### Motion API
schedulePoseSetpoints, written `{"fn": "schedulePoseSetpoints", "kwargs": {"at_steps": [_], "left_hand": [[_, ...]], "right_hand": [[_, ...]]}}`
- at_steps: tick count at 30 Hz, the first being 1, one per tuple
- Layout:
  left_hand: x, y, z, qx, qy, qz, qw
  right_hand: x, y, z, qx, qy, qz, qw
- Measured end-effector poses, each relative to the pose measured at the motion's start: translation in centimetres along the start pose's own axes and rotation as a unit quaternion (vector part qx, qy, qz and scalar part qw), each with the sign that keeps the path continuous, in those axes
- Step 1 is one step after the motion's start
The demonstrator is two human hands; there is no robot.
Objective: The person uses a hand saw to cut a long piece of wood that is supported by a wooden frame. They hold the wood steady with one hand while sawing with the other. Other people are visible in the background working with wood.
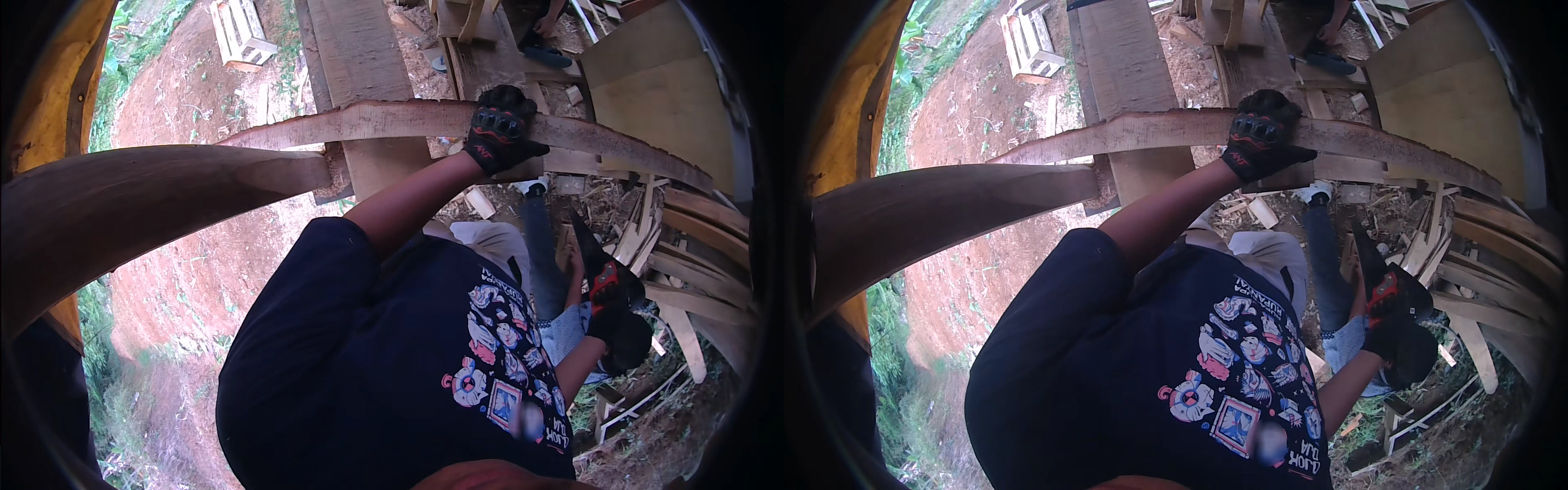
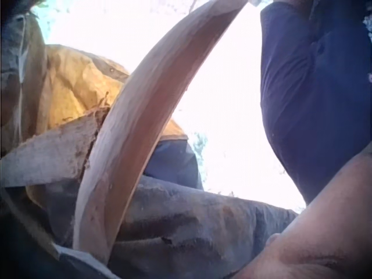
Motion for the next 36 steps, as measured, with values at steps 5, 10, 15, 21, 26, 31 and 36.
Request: {"fn": "schedulePoseSetpoints", "kwargs": {"at_steps": [5, 10, 15, 21, 26, 31, 36], "left_hand": [[2.2, -3.6, -0.3, -0.070, 0.006, -0.021, 0.997], [5.5, -9.0, 0.3, -0.082, -0.059, -0.006, 0.995], [9.6, -13.9, -0.5, -0.122, -0.085, 0.011, 0.989], [13.8, -19.9, -2.2, -0.154, -0.104, 0.018, 0.982], [18.3, -24.4, -3.9, -0.151, -0.122, 0.004, 0.981], [18.0, -25.9, -4.5, -0.194, -0.115, -0.029, 0.974], [16.5, -14.5, 0.5, -0.172, -0.151, 0.086, 0.970]], "right_hand": [[3.7, -1.6, 4.1, 0.074, 0.023, -0.056, 0.995], [4.6, -0.5, 6.0, 0.020, 0.143, 0.160, 0.976], [4.1, -2.1, 11.3, 0.060, 0.280, 0.407, 0.867], [6.9, -3.6, 15.4, 0.102, 0.220, 0.219, 0.945], [11.1, -1.8, 16.3, 0.153, 0.087, 0.133, 0.975], [9.7, -5.8, 18.0, 0.155, 0.041, 0.129, 0.979], [11.2, -5.4, 17.5, 0.168, 0.083, 0.180, 0.966]]}}
Point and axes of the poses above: each hand's wrist, its own z-axis away from the middle knuckle, its own y-axis out of the back of the hand, x = y × z, the point moved 9 cm from there along -z, towards the middle knuckle, and after that the axes turned 5 degrees about z, right-handed, at the moved point
